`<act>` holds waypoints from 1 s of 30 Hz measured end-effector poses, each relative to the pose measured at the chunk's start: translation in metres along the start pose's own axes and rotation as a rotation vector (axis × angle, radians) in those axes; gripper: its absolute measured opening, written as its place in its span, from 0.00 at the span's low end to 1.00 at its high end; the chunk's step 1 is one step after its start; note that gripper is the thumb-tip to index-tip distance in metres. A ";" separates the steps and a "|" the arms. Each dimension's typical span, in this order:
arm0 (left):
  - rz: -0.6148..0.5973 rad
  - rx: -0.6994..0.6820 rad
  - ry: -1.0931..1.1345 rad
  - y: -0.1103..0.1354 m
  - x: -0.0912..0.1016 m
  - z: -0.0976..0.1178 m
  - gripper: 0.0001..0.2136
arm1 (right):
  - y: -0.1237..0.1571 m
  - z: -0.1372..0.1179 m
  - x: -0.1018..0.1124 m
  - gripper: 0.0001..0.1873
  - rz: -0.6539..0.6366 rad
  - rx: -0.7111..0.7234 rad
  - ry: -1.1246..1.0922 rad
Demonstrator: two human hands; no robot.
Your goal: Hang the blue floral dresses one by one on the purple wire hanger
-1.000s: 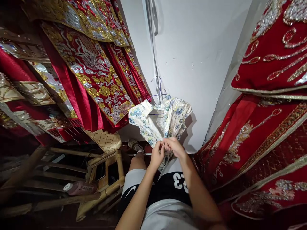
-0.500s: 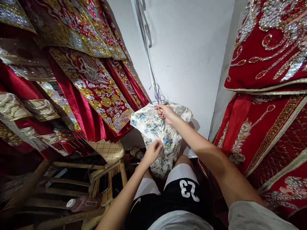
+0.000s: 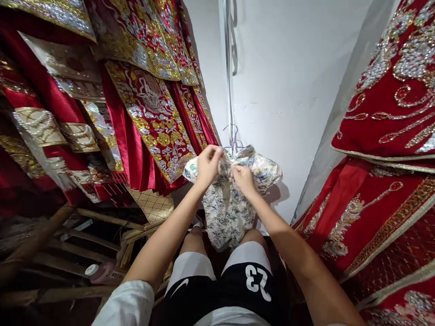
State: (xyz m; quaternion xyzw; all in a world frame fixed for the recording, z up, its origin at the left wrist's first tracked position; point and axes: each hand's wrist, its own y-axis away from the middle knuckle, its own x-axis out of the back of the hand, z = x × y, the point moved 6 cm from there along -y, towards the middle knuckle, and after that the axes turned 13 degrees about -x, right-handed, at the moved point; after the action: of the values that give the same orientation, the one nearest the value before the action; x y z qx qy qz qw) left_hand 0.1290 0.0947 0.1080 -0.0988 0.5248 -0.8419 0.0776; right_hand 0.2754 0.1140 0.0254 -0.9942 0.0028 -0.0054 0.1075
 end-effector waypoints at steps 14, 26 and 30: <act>0.639 0.680 0.365 0.130 0.074 -0.110 0.11 | 0.102 0.099 0.008 0.21 0.130 -0.185 -0.233; 0.416 0.413 0.032 0.056 0.078 -0.125 0.13 | 0.106 0.077 -0.001 0.13 -0.138 -0.252 -0.130; 0.444 0.407 -0.039 0.082 0.083 -0.137 0.13 | 0.108 0.085 -0.018 0.16 -0.230 -0.271 -0.108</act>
State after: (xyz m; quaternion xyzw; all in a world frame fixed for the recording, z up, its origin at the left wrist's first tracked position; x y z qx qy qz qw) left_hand 0.0165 0.1586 -0.0176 0.0199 0.3527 -0.8901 0.2879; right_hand 0.2579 0.0271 -0.0808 -0.9921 -0.1161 0.0363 -0.0289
